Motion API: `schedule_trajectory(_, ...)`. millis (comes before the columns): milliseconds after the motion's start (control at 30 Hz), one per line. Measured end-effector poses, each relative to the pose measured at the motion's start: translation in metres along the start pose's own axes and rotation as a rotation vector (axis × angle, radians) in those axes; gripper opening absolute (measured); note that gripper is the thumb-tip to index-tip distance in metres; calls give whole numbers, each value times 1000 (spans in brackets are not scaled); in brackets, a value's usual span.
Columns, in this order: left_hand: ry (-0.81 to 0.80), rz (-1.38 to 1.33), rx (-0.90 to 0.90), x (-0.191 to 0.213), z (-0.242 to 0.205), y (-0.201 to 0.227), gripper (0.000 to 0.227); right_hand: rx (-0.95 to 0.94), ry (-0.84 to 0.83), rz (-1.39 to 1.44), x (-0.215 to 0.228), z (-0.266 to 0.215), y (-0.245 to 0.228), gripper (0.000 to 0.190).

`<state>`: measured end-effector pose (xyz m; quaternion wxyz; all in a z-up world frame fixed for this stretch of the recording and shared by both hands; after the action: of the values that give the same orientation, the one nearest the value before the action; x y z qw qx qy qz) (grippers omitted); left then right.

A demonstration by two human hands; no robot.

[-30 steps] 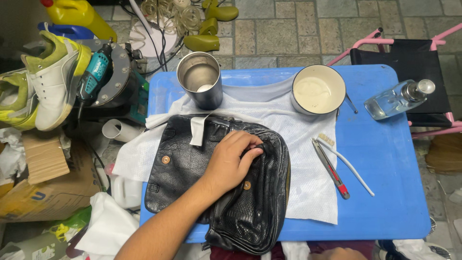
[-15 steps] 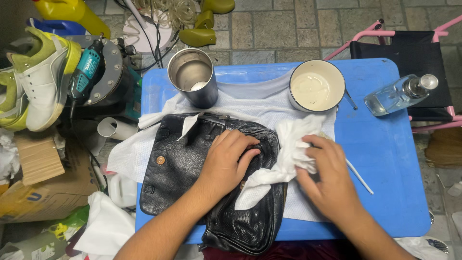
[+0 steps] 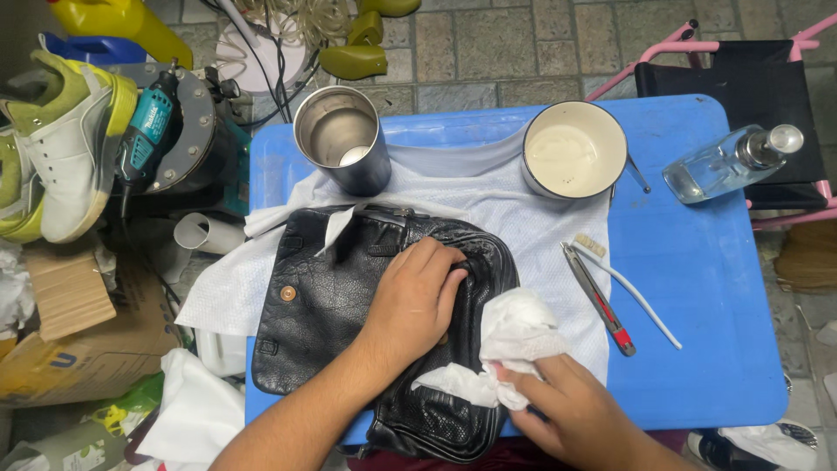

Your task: The person cleans a black leather bag by wiping it with a white cloth and applying a white cream using a small brush. The person repeatedly wipes the bag's surface and applies the cream to different areas, including the zipper and edges.

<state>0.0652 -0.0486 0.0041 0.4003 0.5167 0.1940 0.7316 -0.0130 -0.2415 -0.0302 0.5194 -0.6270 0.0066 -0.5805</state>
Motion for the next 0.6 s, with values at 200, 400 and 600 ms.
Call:
schedule_trajectory(200,-12,-70,14,-4,-3,-7,15,-21,214,-207,10,46,30,37)
schedule_trajectory(400,-3,-114,53,-2,-2,-15,18,19,98,58,24,93,39,23)
schedule_trajectory(600,9,-114,63,-3,-5,-15,18,-86,79,165,27,83,56,19)
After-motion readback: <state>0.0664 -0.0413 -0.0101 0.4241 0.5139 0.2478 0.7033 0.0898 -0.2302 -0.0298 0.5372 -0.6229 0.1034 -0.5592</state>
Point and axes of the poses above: each hand's wrist, its own z-axis towards the middle knuckle, its own x-axis out of the back of the hand, y = z × x, the point moved 7 cm from there along z, towards the middle knuckle, and after that the axes turned 3 degrees about y, right-handed, at the moved point
